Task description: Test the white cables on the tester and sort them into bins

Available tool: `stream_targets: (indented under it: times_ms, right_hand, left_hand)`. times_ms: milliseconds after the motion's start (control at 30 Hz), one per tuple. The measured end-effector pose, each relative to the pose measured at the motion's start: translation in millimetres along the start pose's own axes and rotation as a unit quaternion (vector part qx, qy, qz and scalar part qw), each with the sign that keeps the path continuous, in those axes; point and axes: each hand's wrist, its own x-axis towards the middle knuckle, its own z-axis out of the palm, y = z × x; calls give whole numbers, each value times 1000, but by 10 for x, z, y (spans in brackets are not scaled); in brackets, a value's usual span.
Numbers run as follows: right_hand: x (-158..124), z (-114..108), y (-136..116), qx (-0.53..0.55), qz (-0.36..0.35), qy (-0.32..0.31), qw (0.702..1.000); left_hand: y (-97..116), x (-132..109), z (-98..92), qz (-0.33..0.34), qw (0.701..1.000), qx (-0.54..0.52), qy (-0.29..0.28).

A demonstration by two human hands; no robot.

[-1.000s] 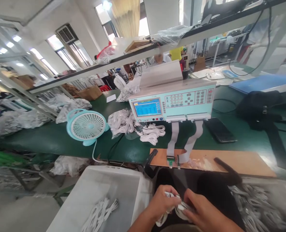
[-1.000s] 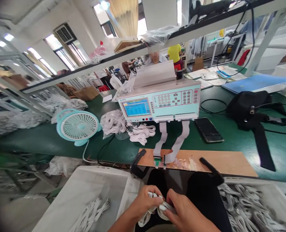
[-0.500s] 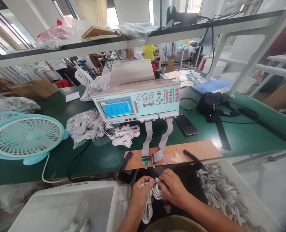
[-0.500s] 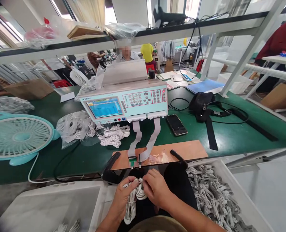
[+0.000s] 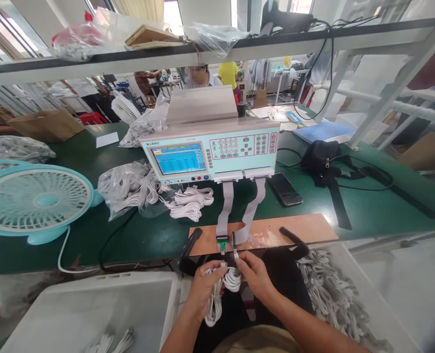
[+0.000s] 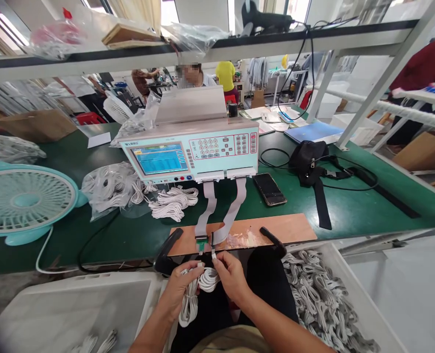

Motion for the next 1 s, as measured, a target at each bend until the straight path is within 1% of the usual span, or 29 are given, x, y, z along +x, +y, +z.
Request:
stream_targets:
  times_ms: [67,167,233,333,400,533,633,733,867,1000]
  right_hand:
    - [3,19,-24,31,16,1,999]
    - [0,42,-109,88,67,5,994]
    - [-2,59,-168,119,104,10,987]
    - [6,91,-214,152,144,24,978]
    - [18,117,-219,171,159,32,972]
    - [39,168,-216,186,160,46,968]
    - [47,177,-208,193,157,47,967]
    - [60,147,-187,184,155,28,970]
    - [92,86,-168,143,138,-5,980]
    - [111,53,-198,128,133,-20,983]
  left_hand:
    - [-1,35,-12,31,999,36,-4]
    - [-6,61,-25,76,992,90,-35]
    - [2,60,-32,98,988,107,-58]
    - [7,59,-33,108,986,103,-71]
    - [-8,75,-31,100,989,89,-60]
    - [-63,133,-37,93,994,58,-26]
    - [-75,160,-44,92,994,60,-20]
    - [-35,151,-33,93,993,68,-24]
    - [32,125,-4,95,993,62,-17]
    - [45,143,-3,99,993,62,-23]
